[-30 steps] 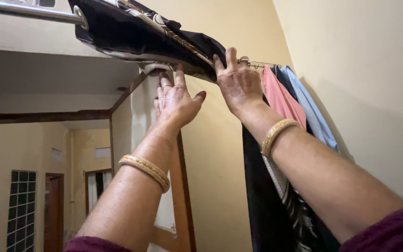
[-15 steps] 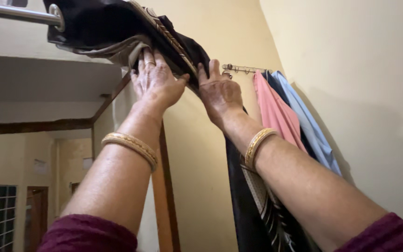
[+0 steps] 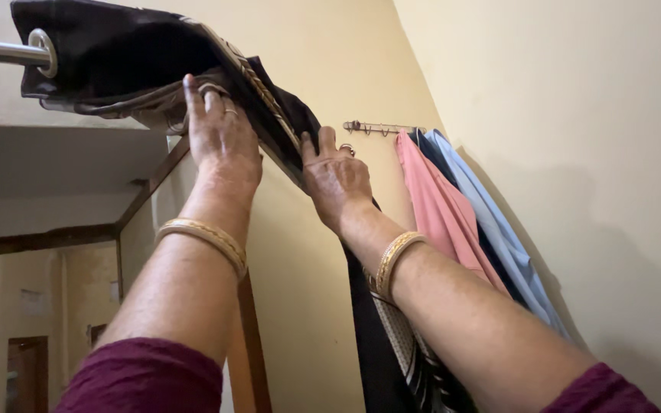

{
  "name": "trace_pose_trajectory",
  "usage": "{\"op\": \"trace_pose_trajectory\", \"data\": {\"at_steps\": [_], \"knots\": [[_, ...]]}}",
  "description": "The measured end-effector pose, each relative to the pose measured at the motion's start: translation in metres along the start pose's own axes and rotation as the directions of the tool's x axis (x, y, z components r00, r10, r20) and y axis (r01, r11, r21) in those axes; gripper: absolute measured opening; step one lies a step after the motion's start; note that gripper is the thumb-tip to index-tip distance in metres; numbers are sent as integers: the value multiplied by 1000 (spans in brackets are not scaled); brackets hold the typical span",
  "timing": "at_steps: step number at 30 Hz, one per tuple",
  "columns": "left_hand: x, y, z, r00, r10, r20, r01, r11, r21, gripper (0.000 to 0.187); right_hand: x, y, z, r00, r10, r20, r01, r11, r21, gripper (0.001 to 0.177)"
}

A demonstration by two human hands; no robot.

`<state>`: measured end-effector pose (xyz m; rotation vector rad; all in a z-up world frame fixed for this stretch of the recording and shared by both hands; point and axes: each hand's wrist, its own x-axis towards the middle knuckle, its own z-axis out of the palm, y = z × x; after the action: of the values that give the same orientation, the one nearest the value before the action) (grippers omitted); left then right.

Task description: The person adjusts patterned curtains on a rod, gathering and smoothing the fabric with both hands. The person then walks to a wall-mounted switchboard and operates several switches.

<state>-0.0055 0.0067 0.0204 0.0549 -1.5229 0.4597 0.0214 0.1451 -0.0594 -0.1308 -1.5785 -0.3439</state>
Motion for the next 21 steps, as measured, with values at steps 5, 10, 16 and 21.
{"op": "trace_pose_trajectory", "data": {"at_steps": [5,10,16,21], "knots": [[0,10,2,966,195,168,-217,969,120,52,6,9,36,997,57,60,-56,998,-25,57],[-7,15,3,932,296,211,-298,954,-23,38,-7,19,80,970,103,218,-100,995,-22,37],[-31,13,-15,916,324,236,-318,946,-65,35,-38,-11,96,839,4,545,-74,991,107,39],[-47,13,-19,931,322,173,-305,945,-120,35,-68,-39,95,813,-118,570,9,982,191,57]]}}
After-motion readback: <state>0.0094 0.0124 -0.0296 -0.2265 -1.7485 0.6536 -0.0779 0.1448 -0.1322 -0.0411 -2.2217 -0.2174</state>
